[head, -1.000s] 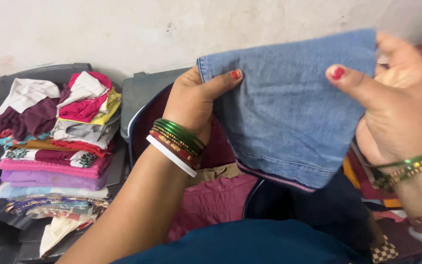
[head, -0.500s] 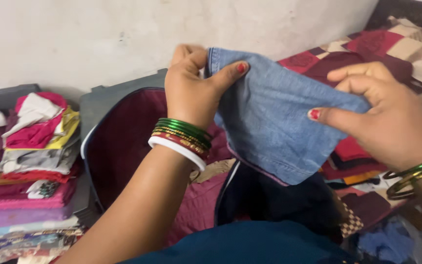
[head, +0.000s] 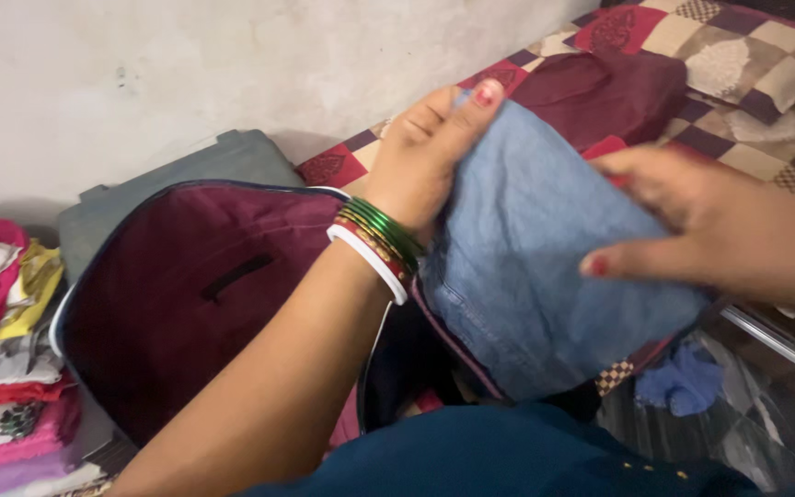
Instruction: The person folds different items of clothing and places them one by one into a blue bag before pulling the zipper to close it.
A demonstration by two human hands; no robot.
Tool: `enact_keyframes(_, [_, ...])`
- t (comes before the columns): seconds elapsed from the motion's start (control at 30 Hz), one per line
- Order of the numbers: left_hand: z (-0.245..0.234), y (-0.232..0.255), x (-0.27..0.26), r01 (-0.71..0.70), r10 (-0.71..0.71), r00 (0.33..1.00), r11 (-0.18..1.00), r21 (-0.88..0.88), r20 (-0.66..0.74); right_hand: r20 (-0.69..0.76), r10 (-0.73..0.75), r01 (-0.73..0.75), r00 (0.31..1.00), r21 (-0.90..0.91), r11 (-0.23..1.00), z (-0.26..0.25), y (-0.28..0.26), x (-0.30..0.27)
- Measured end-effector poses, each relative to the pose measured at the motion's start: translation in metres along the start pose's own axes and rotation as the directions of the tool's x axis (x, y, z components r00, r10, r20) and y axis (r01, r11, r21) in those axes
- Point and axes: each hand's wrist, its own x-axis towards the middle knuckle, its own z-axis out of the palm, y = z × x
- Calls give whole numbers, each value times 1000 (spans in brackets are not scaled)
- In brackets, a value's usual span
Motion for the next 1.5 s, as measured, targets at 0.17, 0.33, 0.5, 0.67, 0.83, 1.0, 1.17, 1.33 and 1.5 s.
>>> enact_keyframes(0.17, [-11,-47,20,-27,19,983,999,43,184,84,164,-177,983,179,968,23,25,8])
enact_keyframes(0.33, [-33,-90,21,156,-151,986,983,94,-66,52,326,-328,944,274,904,11,40,18])
enact_keyframes(0.5, [-50,-143,-11,377,-356,877,926,1,-322,38,220,-223,975,230,947,9,52,30])
enact_keyframes(0.67, [-44,-171,-67,505,-649,752,681,-530,-117,-111,389,-313,914,415,854,-7,51,46])
enact_keyframes(0.83, [-46,-177,-67,378,-406,901,556,-740,155,-102,380,-208,919,695,689,-14,77,49])
enact_keyframes(1.0, [-48,-160,-63,400,-554,825,433,-807,111,-38,611,-521,791,481,705,6,151,69])
enact_keyframes(1.17, [-40,-144,-75,377,-591,786,692,-615,-183,-48,624,-570,780,358,740,31,205,77])
enact_keyframes(1.33, [-46,-152,-88,388,-499,802,853,-350,-328,49,543,-532,838,292,795,47,226,96])
enact_keyframes(1.5, [-66,-180,-85,634,-463,646,768,89,-607,172,450,-481,876,261,837,69,299,124])
